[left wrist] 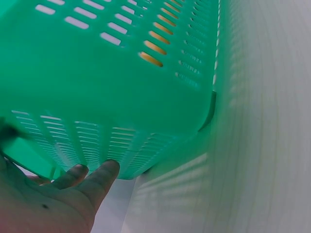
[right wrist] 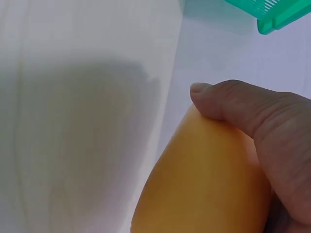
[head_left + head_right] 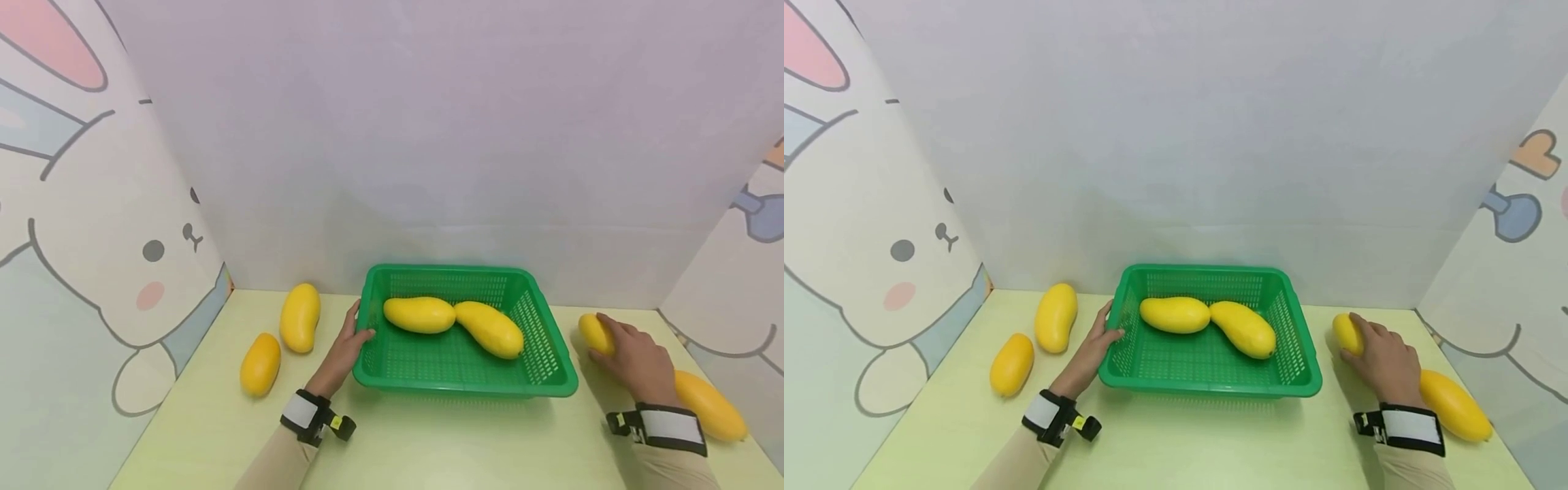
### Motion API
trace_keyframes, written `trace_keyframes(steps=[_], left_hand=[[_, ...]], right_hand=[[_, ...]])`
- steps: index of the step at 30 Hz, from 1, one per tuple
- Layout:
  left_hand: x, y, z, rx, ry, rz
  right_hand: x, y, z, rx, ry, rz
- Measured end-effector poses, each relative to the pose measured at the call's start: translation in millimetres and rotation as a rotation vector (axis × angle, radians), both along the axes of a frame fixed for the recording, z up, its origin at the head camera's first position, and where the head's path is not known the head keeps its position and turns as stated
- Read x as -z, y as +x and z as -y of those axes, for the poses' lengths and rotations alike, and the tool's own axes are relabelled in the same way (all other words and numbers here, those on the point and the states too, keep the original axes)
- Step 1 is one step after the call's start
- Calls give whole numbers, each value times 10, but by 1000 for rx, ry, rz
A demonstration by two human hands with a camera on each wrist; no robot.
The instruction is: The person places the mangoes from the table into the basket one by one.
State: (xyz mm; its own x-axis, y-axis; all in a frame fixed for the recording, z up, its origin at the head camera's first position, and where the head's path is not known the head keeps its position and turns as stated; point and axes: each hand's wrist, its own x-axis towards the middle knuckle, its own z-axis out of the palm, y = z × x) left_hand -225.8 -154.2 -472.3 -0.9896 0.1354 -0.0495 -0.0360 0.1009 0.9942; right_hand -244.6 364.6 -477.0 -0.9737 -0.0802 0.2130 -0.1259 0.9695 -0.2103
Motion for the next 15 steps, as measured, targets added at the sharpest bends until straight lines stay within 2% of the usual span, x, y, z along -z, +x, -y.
trace_keyframes(steps=[10, 15], left_hand=[[1, 2, -6, -3, -1, 4], [-7, 7, -5, -6, -5, 9]], right_hand=[[-267, 1, 123, -28, -19, -131], [-397, 0, 181, -35, -25, -164]])
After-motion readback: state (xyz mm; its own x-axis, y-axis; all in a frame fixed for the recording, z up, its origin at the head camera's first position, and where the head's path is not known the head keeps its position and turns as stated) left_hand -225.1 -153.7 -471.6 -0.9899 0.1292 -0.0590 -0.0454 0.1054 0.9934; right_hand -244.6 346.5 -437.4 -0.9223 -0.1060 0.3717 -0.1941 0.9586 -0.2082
